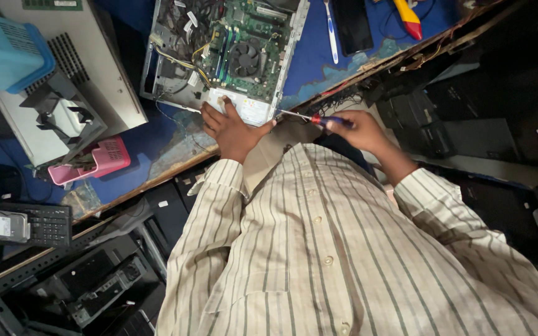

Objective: The person uses a screwdriver to loosen screws on the side of a desktop computer case. They then remove a drive bay caddy from the case and inspect it.

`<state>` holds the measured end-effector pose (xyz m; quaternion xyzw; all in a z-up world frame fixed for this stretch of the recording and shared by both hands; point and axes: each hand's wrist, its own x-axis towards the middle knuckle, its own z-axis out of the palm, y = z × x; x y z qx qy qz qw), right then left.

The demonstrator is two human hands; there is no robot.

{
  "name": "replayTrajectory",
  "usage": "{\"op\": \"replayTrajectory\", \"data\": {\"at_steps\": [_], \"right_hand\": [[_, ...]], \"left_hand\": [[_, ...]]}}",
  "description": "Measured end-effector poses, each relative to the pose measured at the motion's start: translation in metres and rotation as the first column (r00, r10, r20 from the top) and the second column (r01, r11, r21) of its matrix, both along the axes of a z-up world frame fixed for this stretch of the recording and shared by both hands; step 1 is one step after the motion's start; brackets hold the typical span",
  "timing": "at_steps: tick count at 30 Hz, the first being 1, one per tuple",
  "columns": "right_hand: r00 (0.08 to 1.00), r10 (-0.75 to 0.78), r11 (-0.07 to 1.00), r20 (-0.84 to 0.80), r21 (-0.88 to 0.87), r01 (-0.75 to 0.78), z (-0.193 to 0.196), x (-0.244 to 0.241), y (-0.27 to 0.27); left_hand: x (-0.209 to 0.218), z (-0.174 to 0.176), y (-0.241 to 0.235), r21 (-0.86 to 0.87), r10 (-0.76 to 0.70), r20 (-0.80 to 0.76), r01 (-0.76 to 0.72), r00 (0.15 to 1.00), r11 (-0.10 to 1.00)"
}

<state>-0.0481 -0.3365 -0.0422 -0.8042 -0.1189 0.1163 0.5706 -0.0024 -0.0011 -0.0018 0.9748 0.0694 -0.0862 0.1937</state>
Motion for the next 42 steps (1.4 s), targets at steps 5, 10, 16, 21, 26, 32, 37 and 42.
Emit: {"op": "replayTrajectory", "data": {"at_steps": [5,10,16,21,26,32,37,42], "right_hand": [[0.704,-0.286,0.952,-0.650,-0.107,0.287,-0.013,0.012,0.020],[0.770,-0.202,0.955,-0.605,0.054,0.293,0.007,0.016,0.023],[0.982,-0.180,0.964,-0.055,-0.208,0.165,0.021,0.005,0.024],[0.906,-0.185,0.970,-0.381,-0.219,0.107,0.005,0.015,0.034],[0.647,-0.051,0.996,-0.761,0.013,0.093,-0.002,0.013,0.023],[0.981,-0.186,0.980,-0.059,-0.086,0.181,0.003,-0.011,0.027],[0.908,-0.336,0.929,-0.249,-0.247,0.276,0.004,-0.007,0.040],[0.418,-0.017,0.899,-0.908,0.169,0.404,0.000,0.017,0.022]], "left_hand": [[0.001,-0.002,0.001,-0.010,0.008,-0.002,-0.008,1.000,1.000],[0.001,0.000,0.001,-0.028,0.009,-0.008,-0.009,1.000,1.000],[0.001,0.000,0.001,-0.005,0.008,-0.008,-0.008,1.000,1.000],[0.001,-0.001,0.001,-0.003,0.009,-0.026,-0.009,1.000,1.000],[0.001,-0.001,0.000,0.007,0.010,-0.029,-0.009,1.000,1.000],[0.000,-0.001,0.001,-0.004,0.009,-0.013,-0.009,1.000,1.000],[0.000,-0.003,0.001,-0.011,0.012,-0.014,-0.012,1.000,1.000],[0.001,-0.003,0.001,-0.018,0.018,-0.010,-0.018,1.000,1.000]]}}
